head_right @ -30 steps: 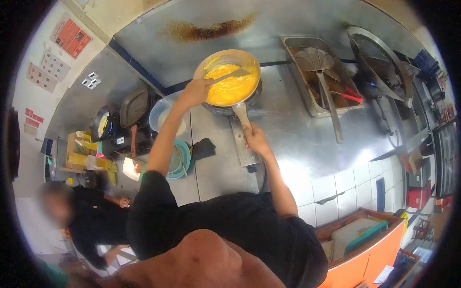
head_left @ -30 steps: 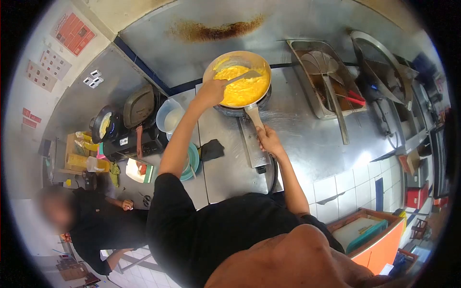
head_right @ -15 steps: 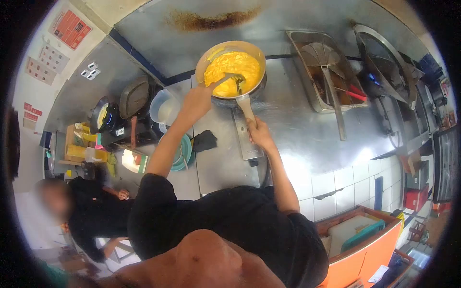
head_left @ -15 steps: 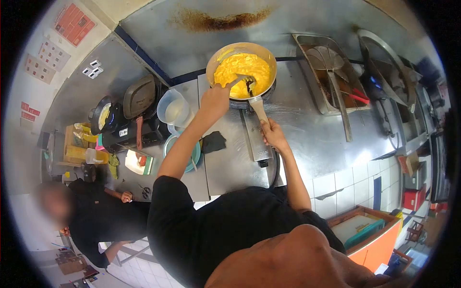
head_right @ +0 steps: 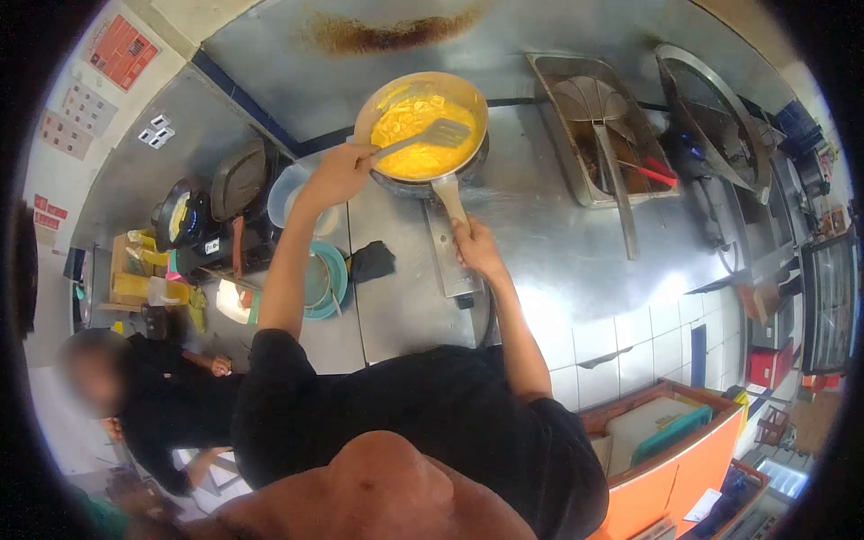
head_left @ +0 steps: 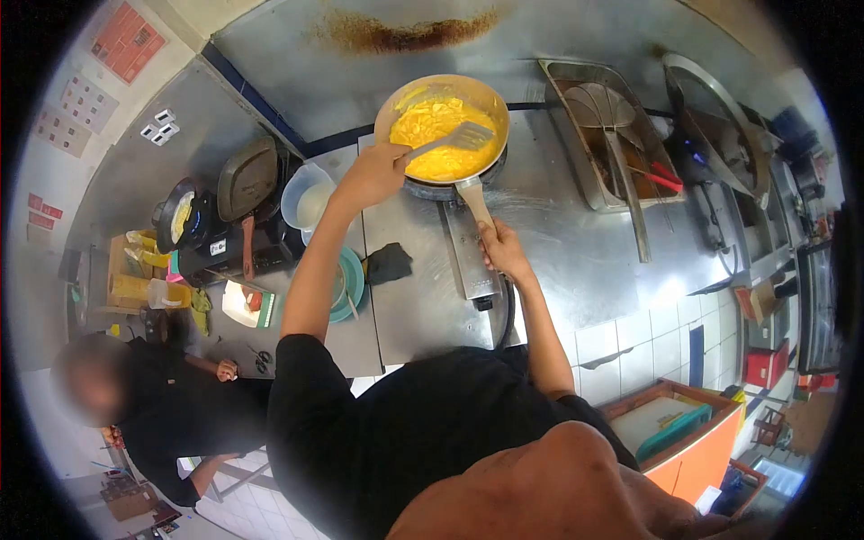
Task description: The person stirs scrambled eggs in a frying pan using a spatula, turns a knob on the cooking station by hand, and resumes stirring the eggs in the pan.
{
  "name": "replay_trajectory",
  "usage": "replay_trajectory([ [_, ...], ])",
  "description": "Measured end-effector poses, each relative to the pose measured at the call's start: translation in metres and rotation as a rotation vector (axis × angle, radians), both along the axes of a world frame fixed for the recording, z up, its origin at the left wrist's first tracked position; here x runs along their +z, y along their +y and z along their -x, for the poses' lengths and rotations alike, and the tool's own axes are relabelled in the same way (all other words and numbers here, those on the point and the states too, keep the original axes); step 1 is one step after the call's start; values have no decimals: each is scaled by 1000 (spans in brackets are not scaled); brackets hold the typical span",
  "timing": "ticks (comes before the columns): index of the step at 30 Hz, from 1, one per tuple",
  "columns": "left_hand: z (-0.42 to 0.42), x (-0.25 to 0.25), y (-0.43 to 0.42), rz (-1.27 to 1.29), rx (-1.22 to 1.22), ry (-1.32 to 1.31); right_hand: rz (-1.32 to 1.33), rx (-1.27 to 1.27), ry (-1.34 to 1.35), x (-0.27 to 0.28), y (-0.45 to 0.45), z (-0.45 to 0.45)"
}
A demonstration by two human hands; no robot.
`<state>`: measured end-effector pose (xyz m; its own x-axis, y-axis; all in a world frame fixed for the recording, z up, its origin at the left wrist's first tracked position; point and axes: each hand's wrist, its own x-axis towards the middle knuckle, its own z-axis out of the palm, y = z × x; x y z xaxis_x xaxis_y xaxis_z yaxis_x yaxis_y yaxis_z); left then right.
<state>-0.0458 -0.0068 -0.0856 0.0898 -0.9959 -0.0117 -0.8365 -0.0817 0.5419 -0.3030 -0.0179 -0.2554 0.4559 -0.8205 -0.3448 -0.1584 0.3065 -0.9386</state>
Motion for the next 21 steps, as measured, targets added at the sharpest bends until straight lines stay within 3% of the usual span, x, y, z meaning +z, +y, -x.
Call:
replay_trajectory([
  [5,1,-44,-46,-7,-65,50,5,-15,-14,1,0,-1],
  [9,-16,-94,-128,102,58,-177,14,-2,-23,3,1,-1],
  [11,-25,-96,-144,118,87,-272,21,-1,-36,-2,-1,-1],
  [16,-58,-57,-113,66,90,-368,39,0,18,-2,-1,-1],
  [18,-56,-18,-73,94,88,-281,32,-6,16,-2,2,-2],
  [21,-61,38,-21,84,-35,-408,26,-4,-21,-9,-1,-2],
])
